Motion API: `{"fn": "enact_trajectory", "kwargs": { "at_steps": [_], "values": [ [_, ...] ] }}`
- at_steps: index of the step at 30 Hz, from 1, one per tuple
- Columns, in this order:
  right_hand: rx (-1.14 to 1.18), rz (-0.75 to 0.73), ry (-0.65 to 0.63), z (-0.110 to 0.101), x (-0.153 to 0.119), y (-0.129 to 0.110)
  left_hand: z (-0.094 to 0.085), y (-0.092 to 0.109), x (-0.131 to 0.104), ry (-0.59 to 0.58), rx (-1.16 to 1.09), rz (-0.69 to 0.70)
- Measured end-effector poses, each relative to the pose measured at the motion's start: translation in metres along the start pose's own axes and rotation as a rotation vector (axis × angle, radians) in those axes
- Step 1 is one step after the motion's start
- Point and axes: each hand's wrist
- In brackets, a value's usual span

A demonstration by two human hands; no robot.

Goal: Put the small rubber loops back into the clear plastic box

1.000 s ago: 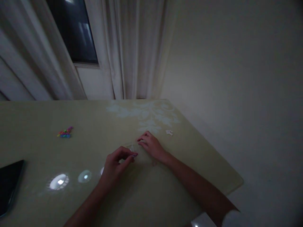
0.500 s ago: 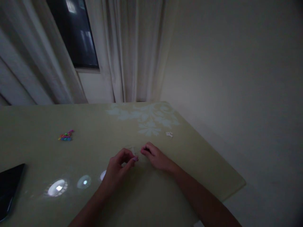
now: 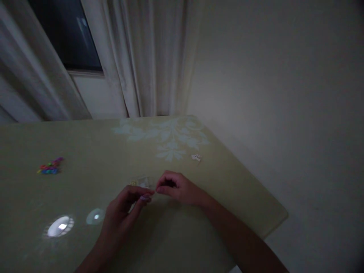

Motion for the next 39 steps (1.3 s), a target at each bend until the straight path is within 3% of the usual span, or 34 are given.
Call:
{"fn": "enact_trajectory", "kwargs": {
  "at_steps": [2,6,9,13,16,20,25,28,31,34,36,39],
  "values": [
    [-0.222,0.029,0.019,-0.018,-0.003,-0.003,0.0,0.002,-0.001,0.002,-0.029,-0.069],
    [-0.524,0.215,-0.142,-0.041,-0.009,-0.007,0.0,0.0,-0.002,0.0,-0.018,-0.111],
    [-0.674,0.271,-0.175,-0.041,-0.012,-0.005,-0.001,-0.003,-0.001,-0.001,-0.024,-0.097],
    [-0.799,0.225,-0.164,-0.032,-0.013,-0.002,0.0,-0.003,0.001,-0.059,-0.043,-0.083],
    [-0.67,0.148,-0.102,-0.022,-0.011,-0.002,0.002,-0.001,0.001,-0.117,-0.023,-0.079],
    [-0.222,0.126,-0.061,-0.006,-0.007,0.001,0.004,-0.003,0.001,-0.158,0.033,-0.006],
    [0.047,0.12,-0.084,0.008,-0.001,0.011,0.001,-0.004,0.006,-0.126,0.066,0.269],
    [0.142,0.099,-0.068,0.013,0.005,0.015,-0.004,-0.003,0.009,-0.077,0.119,0.24],
    [0.113,0.041,0.056,0.011,0.014,0.021,-0.013,-0.006,0.013,0.025,0.186,0.113],
    [-0.127,-0.052,0.328,-0.005,0.022,0.028,-0.027,-0.015,0.021,0.107,0.259,-0.023],
    [-0.304,-0.104,0.51,-0.021,0.026,0.033,-0.035,-0.021,0.031,0.054,0.403,-0.045],
    [-0.392,-0.133,0.616,-0.043,0.03,0.038,-0.04,-0.026,0.051,-0.149,0.681,0.034]
  ]
}}
Point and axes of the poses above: each hand's wrist, its own x-axis towards the middle knuckle, its own z-axis out of the palm, y = z × x, and after that the axes turned 5 degrees about z, right-handed
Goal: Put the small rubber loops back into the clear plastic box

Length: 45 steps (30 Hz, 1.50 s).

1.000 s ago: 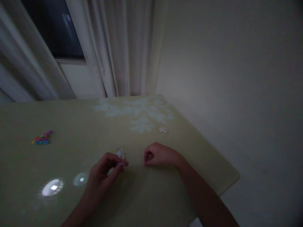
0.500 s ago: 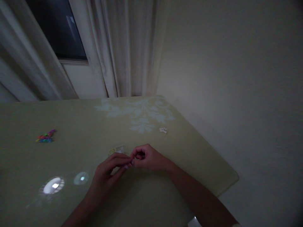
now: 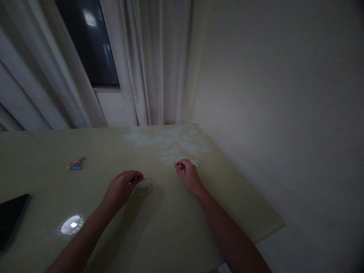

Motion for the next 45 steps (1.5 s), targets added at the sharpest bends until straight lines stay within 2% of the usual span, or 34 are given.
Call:
{"fn": "enact_trajectory", "kwargs": {
  "at_steps": [6,10,14,19,25,27,31,33,37,39,42,45],
  "values": [
    [-0.077,-0.033,0.013,-0.003,0.006,0.006,0.004,0.005,0.025,-0.161,0.132,0.161],
    [-0.155,-0.018,0.044,-0.007,0.01,0.008,0.008,0.008,0.025,-0.234,0.166,0.222],
    [-0.282,0.042,0.116,-0.022,0.018,0.018,0.006,0.01,0.021,-0.254,0.208,0.234],
    [-0.438,0.146,0.166,-0.034,0.02,0.034,0.001,0.014,0.02,-0.259,0.282,0.225],
    [-0.53,0.192,0.105,-0.034,0.018,0.043,0.006,0.015,0.019,-0.252,0.27,0.248],
    [-0.549,0.201,0.094,-0.035,0.018,0.043,0.006,0.01,0.015,-0.22,0.249,0.239],
    [-0.567,0.216,0.093,-0.043,0.02,0.041,0.007,-0.012,-0.003,-0.051,0.115,0.146],
    [-0.561,0.208,0.087,-0.044,0.02,0.037,0.009,-0.024,-0.014,-0.039,0.024,0.11],
    [-0.472,0.1,-0.053,-0.029,0.011,0.015,0.021,-0.029,-0.028,-0.096,-0.1,0.08],
    [-0.377,-0.008,-0.176,-0.012,-0.001,0.001,0.029,-0.021,-0.03,-0.094,-0.155,0.063],
    [-0.125,-0.247,-0.419,0.013,-0.023,-0.019,0.038,-0.007,-0.029,-0.121,-0.277,0.052],
    [-0.07,-0.292,-0.528,0.022,-0.037,-0.034,0.038,0.004,-0.026,-0.164,-0.382,0.118]
  ]
}}
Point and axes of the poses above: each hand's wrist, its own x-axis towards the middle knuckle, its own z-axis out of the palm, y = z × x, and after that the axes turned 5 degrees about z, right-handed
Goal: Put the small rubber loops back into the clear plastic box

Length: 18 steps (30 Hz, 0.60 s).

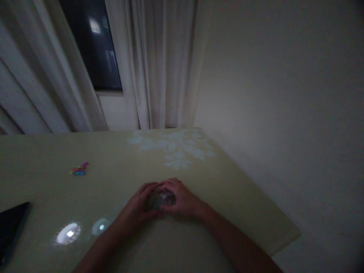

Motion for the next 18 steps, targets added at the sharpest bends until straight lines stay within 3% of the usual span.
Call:
{"fn": "enact_trajectory", "kwargs": {
  "at_steps": [6,18],
  "values": [
    [0.051,0.051,-0.095,-0.013,-0.003,-0.007,-0.012,0.008,0.002,-0.049,-0.001,0.033],
    [-0.05,0.029,-0.052,-0.006,-0.003,0.006,-0.021,0.016,-0.001,-0.164,-0.022,0.009]
  ]
}}
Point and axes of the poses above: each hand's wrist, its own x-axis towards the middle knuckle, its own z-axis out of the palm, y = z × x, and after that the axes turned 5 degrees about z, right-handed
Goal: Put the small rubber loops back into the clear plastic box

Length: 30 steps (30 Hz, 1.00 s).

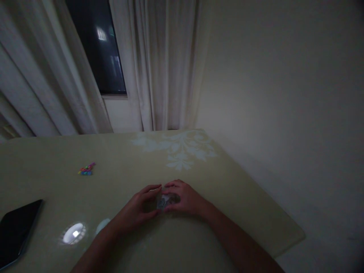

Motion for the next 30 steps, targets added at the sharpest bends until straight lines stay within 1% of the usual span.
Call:
{"fn": "enact_trajectory", "kwargs": {
  "at_steps": [2,5,9,13,16,21,25,28,30],
  "values": [
    [-0.02,-0.012,0.001,0.0,0.0,0.001,0.002,-0.004,0.0,0.011,-0.048,-0.013],
    [-0.052,-0.033,0.001,-0.001,-0.002,0.001,0.007,-0.01,-0.001,0.063,-0.09,-0.014],
    [-0.096,-0.046,-0.022,-0.004,-0.003,-0.001,0.011,-0.013,-0.002,0.103,-0.055,0.007],
    [-0.198,-0.068,-0.073,-0.006,-0.003,-0.002,0.012,-0.014,-0.003,0.095,-0.039,0.042],
    [-0.261,-0.083,-0.102,-0.007,-0.002,-0.002,0.013,-0.018,-0.003,0.071,-0.051,0.044],
    [-0.188,-0.053,-0.07,-0.007,-0.002,-0.003,0.012,-0.024,-0.002,0.06,-0.043,0.074],
    [-0.161,-0.045,-0.044,-0.001,-0.001,-0.006,0.014,-0.028,-0.002,0.097,-0.005,0.054],
    [-0.208,-0.063,-0.029,-0.005,0.003,0.005,0.017,-0.031,-0.003,0.13,0.051,0.041],
    [-0.285,0.02,0.044,-0.02,0.004,0.023,0.019,-0.033,-0.004,0.151,0.101,0.047]
  ]
}}
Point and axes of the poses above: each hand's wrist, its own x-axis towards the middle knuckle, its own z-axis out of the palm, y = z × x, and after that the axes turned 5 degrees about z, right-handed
